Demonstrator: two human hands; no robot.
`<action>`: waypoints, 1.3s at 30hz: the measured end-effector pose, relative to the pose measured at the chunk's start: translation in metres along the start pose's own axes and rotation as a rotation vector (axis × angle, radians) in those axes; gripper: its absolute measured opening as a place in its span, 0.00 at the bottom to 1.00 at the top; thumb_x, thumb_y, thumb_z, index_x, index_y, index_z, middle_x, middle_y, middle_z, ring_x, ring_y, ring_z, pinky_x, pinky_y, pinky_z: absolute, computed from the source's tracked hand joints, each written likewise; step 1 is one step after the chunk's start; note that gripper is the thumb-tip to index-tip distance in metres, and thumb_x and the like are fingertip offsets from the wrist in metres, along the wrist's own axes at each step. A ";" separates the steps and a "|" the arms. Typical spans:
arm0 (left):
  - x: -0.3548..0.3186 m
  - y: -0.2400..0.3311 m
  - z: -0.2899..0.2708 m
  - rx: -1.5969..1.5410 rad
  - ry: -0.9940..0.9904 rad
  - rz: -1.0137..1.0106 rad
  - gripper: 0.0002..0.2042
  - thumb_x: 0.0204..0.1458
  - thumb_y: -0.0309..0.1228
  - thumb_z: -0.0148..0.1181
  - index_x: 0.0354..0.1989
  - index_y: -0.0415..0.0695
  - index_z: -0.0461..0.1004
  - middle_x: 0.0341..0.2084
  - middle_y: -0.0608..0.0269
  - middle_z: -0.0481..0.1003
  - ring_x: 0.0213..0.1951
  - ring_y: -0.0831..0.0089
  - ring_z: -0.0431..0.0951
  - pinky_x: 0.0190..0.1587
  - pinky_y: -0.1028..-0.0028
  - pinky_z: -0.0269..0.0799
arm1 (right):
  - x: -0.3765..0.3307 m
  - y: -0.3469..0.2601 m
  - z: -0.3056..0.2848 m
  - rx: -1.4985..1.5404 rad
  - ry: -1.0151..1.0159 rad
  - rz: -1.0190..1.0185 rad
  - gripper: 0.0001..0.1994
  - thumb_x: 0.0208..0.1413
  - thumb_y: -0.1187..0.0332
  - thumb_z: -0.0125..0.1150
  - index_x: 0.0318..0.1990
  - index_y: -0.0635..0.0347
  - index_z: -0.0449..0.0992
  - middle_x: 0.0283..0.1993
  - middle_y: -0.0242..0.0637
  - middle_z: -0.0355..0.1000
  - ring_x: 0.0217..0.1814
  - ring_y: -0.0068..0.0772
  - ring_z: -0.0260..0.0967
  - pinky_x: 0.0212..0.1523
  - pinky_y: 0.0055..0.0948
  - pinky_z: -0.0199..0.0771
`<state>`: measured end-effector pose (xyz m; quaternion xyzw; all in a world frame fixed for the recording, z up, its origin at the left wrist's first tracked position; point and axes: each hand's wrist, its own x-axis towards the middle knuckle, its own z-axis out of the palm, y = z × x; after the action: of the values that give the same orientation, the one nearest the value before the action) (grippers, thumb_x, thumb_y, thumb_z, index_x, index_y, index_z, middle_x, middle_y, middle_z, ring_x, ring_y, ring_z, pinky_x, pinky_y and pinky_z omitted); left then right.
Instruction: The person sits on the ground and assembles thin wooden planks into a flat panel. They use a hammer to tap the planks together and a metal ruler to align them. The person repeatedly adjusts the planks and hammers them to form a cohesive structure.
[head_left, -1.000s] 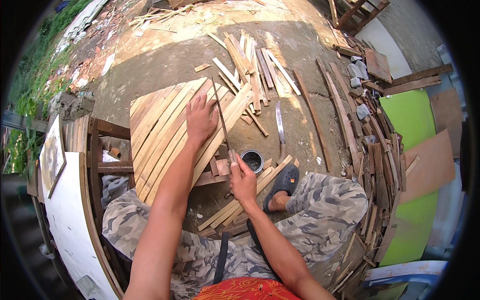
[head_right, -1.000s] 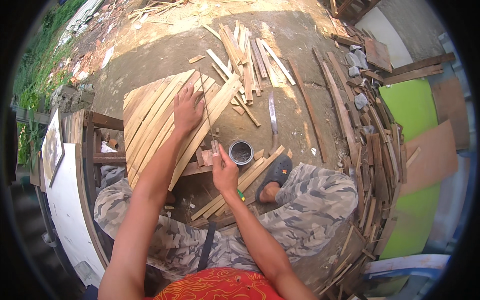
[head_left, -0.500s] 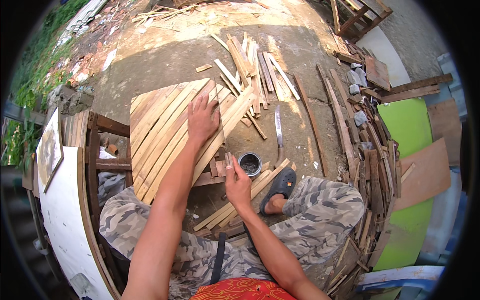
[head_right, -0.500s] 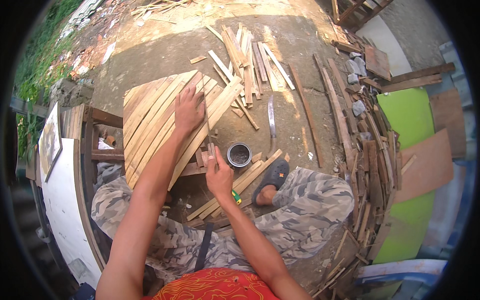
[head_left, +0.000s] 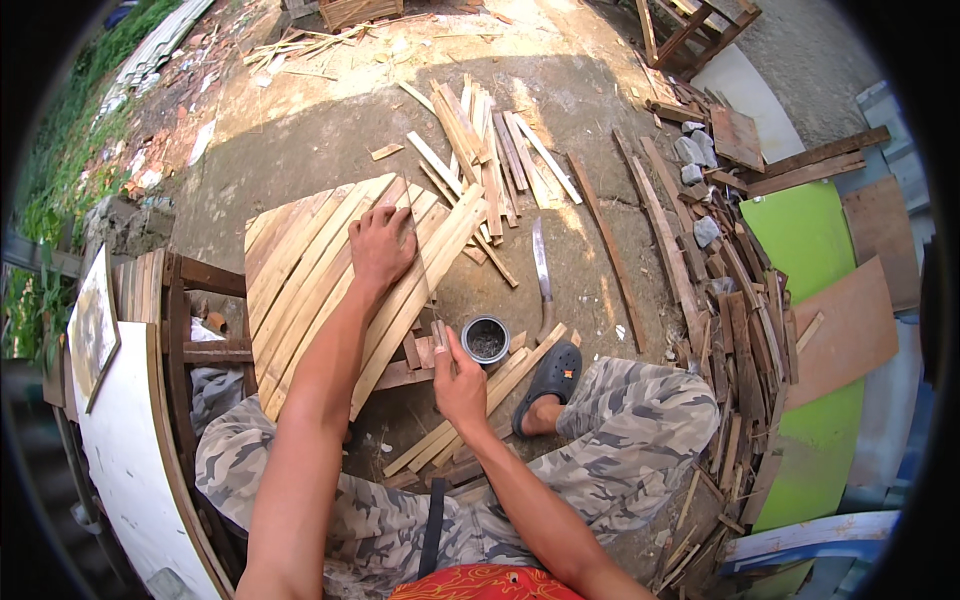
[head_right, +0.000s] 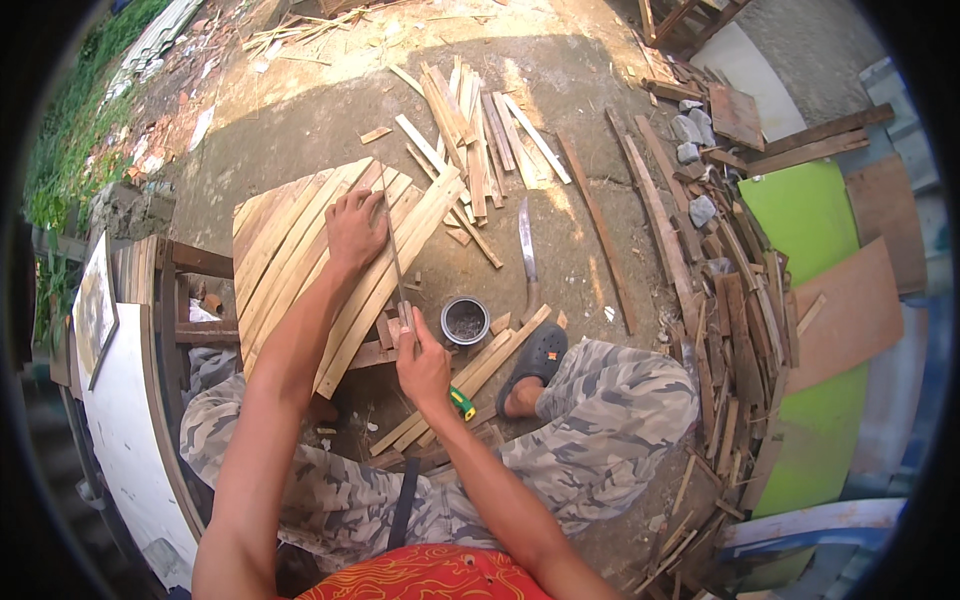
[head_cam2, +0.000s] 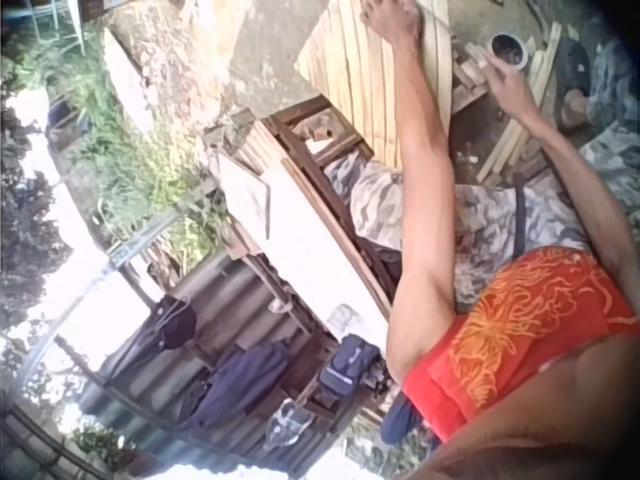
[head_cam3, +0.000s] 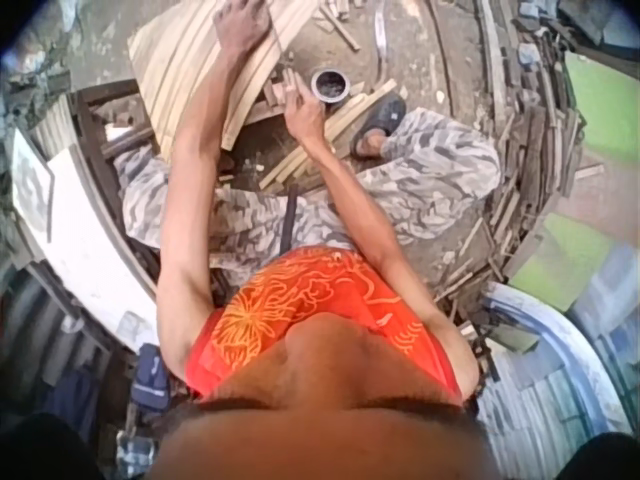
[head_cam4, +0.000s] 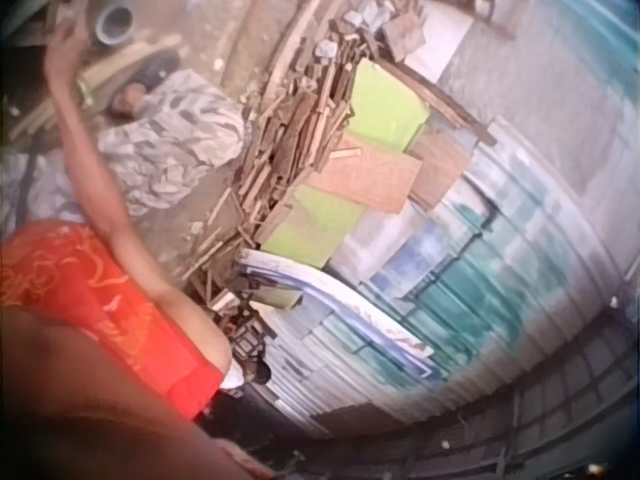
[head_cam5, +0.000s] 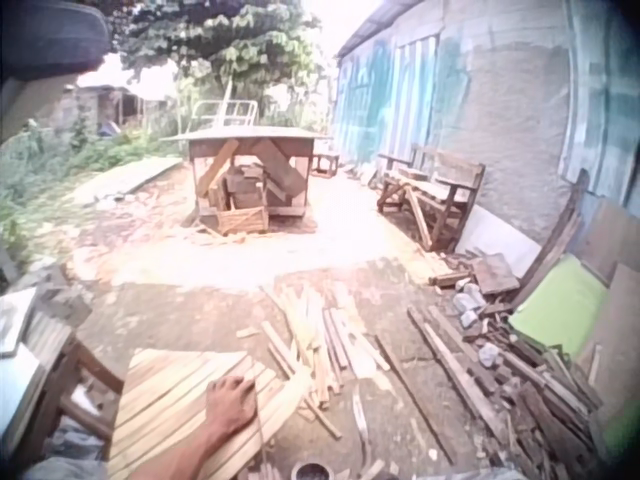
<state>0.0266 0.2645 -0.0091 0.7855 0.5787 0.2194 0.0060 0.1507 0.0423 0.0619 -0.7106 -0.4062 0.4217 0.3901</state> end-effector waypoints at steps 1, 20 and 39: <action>0.003 -0.001 0.000 -0.006 0.033 0.013 0.21 0.53 0.40 0.61 0.56 0.53 0.79 0.52 0.61 0.75 0.58 0.61 0.70 0.61 0.57 0.59 | 0.000 -0.001 0.000 0.006 0.001 -0.001 0.23 0.68 0.60 0.53 0.66 0.64 0.71 0.56 0.59 0.76 0.61 0.52 0.75 0.60 0.35 0.71; 0.068 -0.010 0.027 -0.071 0.064 -0.363 0.16 0.61 0.46 0.58 0.51 0.52 0.80 0.59 0.60 0.73 0.67 0.62 0.64 0.71 0.49 0.43 | -0.002 -0.003 0.000 0.000 0.027 -0.039 0.24 0.67 0.62 0.53 0.66 0.64 0.70 0.46 0.64 0.77 0.51 0.63 0.77 0.49 0.43 0.76; 0.089 -0.022 0.023 0.116 -0.266 -0.252 0.24 0.66 0.50 0.42 0.62 0.48 0.70 0.59 0.55 0.72 0.67 0.57 0.64 0.72 0.37 0.40 | 0.019 -0.039 -0.019 0.078 -0.033 -0.002 0.23 0.67 0.62 0.52 0.64 0.69 0.71 0.43 0.67 0.76 0.47 0.66 0.77 0.47 0.44 0.77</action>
<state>0.0356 0.3583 -0.0052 0.7280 0.6782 0.0772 0.0645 0.1640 0.0698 0.0981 -0.6873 -0.3965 0.4487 0.4111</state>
